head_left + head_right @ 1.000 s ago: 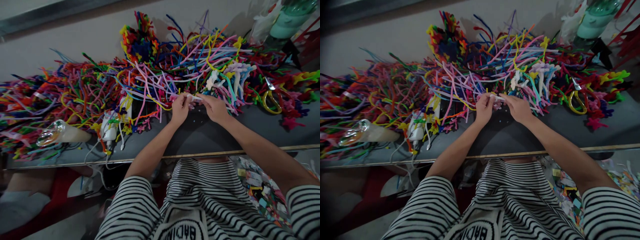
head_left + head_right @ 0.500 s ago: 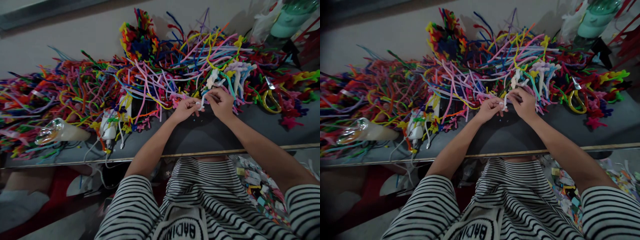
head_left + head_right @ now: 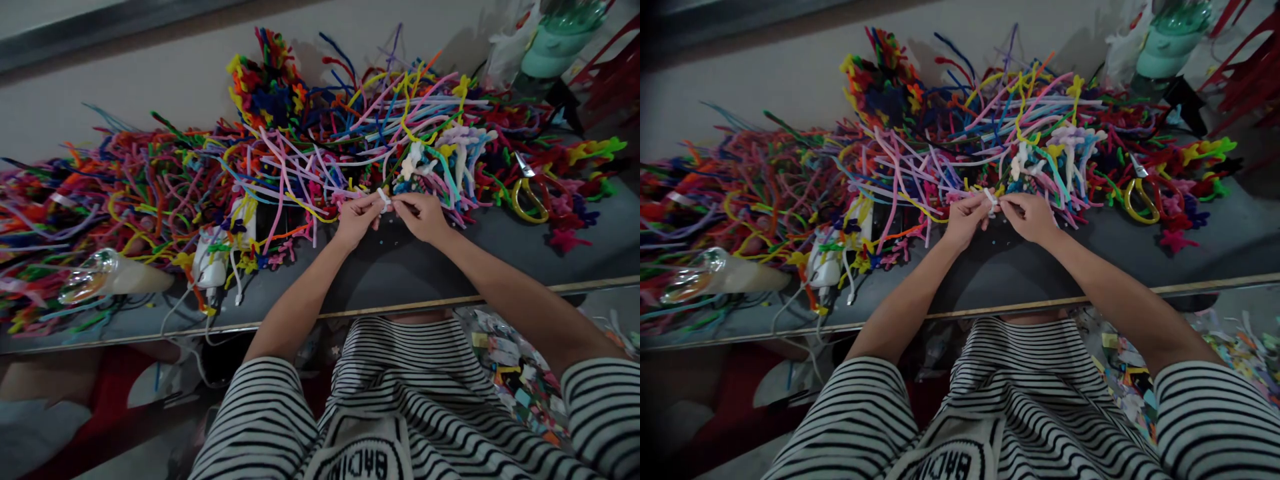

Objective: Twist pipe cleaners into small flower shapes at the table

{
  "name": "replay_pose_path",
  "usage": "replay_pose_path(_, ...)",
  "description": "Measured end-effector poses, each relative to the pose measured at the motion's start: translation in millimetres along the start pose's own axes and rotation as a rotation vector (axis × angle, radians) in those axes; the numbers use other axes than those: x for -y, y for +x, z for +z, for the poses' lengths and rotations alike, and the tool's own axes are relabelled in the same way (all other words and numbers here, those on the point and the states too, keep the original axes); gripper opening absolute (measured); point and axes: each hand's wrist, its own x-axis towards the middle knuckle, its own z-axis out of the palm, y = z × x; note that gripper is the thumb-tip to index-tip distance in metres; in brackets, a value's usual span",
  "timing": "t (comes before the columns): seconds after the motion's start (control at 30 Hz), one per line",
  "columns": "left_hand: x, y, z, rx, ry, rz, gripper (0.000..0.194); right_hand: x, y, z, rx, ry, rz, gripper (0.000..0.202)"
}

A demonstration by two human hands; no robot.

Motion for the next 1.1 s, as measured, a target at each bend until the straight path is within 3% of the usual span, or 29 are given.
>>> replay_pose_path(0.23, 2, -3, 4.2, -0.029, 0.107, 0.068, 0.052, 2, 1, 4, -0.059, 0.082, 0.067, 0.035)
replay_pose_path(0.5, 8, -6, 0.8, 0.025, 0.322, 0.226, 0.047, -2, 0, 5, -0.088, 0.111, 0.115, 0.026)
replay_pose_path(0.67, -4, -8, -11.9, -0.098, 0.702, 0.544, 0.039, -4, 3, 3, -0.109, 0.186, 0.175, 0.029)
replay_pose_path(0.77, -12, -5, -20.1, -0.186, 0.923, 0.692, 0.04, -6, 5, 2, -0.02, 0.238, 0.255, 0.033)
replay_pose_path(0.83, -14, -2, -23.3, -0.123, 1.037, 0.723, 0.04, -8, 6, 0, 0.075, 0.274, 0.301, 0.035)
replay_pose_path(1.0, -15, -1, -25.9, 0.213, 1.106, 0.767, 0.039, -12, 12, -5, 0.228, 0.353, 0.332, 0.031)
replay_pose_path(1.1, -17, -3, -28.9, 0.262, 1.058, 0.735, 0.037, -10, 16, -9, 0.325, 0.434, 0.352, 0.027)
